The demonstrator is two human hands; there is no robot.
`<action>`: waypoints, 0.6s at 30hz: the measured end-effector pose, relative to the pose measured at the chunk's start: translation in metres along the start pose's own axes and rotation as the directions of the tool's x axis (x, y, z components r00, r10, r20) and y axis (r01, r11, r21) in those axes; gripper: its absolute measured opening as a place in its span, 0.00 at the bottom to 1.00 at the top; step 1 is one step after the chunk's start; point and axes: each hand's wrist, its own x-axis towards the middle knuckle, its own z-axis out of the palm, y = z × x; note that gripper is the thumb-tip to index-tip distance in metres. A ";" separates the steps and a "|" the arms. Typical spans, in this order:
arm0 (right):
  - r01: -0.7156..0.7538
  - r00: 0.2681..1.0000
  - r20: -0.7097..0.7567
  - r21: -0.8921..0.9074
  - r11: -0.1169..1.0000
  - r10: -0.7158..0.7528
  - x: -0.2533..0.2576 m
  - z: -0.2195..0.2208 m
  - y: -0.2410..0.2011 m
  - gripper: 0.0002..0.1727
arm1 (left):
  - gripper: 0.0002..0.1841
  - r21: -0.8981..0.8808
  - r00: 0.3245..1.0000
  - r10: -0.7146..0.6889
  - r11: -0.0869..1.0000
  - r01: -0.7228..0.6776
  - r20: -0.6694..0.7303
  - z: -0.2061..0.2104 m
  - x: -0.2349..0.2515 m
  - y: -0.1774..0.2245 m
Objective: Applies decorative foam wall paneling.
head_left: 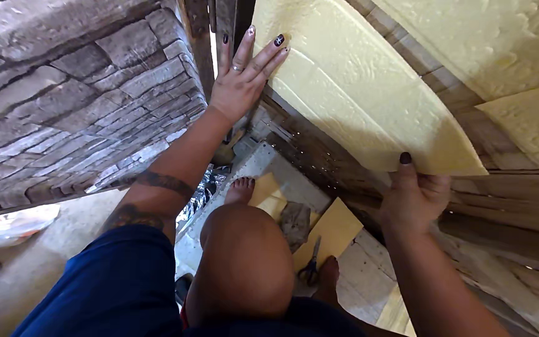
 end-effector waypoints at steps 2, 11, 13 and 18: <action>0.012 1.000 0.002 -0.004 1.000 -0.012 0.000 0.001 -0.003 0.14 | 0.28 0.001 1.000 -0.010 1.000 0.010 0.009 -0.001 0.000 0.001; 0.024 0.999 0.023 0.011 1.000 -0.024 -0.001 0.006 -0.003 0.13 | 0.28 0.000 0.999 -0.035 0.999 0.035 -0.030 0.006 -0.002 0.003; 0.018 1.000 0.014 0.013 1.000 -0.018 -0.002 0.006 -0.003 0.12 | 0.28 -0.011 0.999 -0.016 1.000 0.016 -0.035 0.007 -0.001 0.001; 0.002 1.000 0.004 0.017 1.000 -0.002 -0.002 0.005 -0.004 0.13 | 0.31 -0.063 0.999 0.037 0.997 -0.036 0.007 0.002 -0.001 -0.007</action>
